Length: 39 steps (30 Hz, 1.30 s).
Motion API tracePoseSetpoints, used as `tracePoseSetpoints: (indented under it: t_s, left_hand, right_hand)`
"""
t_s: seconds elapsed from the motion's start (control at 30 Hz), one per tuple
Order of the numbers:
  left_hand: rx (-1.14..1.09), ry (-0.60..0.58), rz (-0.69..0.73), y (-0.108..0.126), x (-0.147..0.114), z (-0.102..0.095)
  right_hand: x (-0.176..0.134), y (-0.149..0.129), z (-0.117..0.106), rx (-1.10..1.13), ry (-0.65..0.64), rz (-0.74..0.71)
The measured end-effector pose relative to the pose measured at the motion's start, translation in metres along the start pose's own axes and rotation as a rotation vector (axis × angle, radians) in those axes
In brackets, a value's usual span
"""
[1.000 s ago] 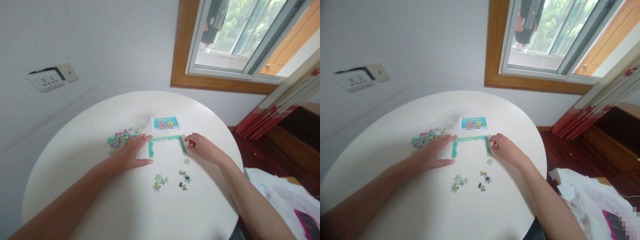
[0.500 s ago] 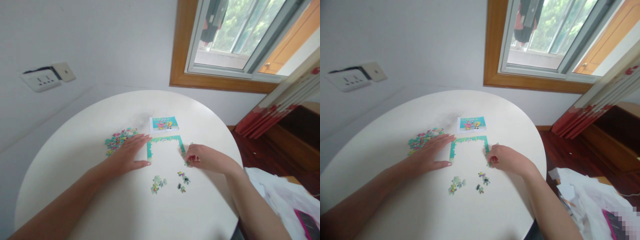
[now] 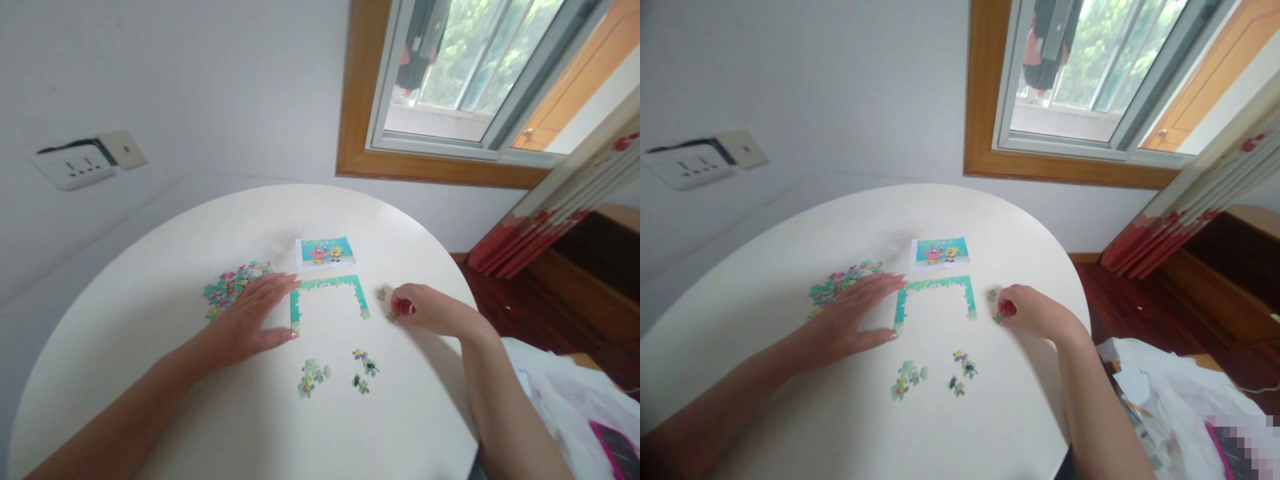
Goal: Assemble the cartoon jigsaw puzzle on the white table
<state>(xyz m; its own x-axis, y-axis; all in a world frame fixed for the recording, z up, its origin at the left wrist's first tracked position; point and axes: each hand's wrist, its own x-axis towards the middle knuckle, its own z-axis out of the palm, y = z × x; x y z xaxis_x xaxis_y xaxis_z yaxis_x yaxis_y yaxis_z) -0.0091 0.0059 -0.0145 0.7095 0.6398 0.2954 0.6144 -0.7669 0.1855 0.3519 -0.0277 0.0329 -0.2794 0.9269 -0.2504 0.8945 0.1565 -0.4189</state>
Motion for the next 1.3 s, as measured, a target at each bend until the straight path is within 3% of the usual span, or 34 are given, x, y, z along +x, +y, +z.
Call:
tracePoseSetpoints:
  t_s: [0.43, 0.6, 0.87, 1.0, 1.1, 1.3]
  left_hand:
    - [-0.005, 0.027, -0.001, 0.004, 0.0, 0.002]
    - [-0.01, 0.02, 0.0, 0.003, -0.001, 0.001]
    - [-0.016, 0.022, 0.008, 0.004, 0.0, 0.0]
    - [-0.018, 0.021, 0.011, 0.005, 0.0, -0.002]
    - [-0.013, 0.024, 0.011, 0.007, 0.0, -0.002]
    - [-0.01, 0.026, 0.022, 0.007, 0.001, -0.001]
  right_hand:
    - [0.024, 0.022, 0.003, 0.099, 0.242, 0.083]
    - [0.032, 0.032, 0.004, 0.162, 0.278, 0.124]
    - [0.043, 0.029, 0.009, 0.033, 0.369, 0.07]
    - [0.033, 0.025, 0.007, 0.083, 0.273, -0.028]
    - [0.029, 0.021, 0.007, 0.123, 0.182, -0.024]
    - [0.031, 0.018, 0.01, 0.115, 0.182, -0.026]
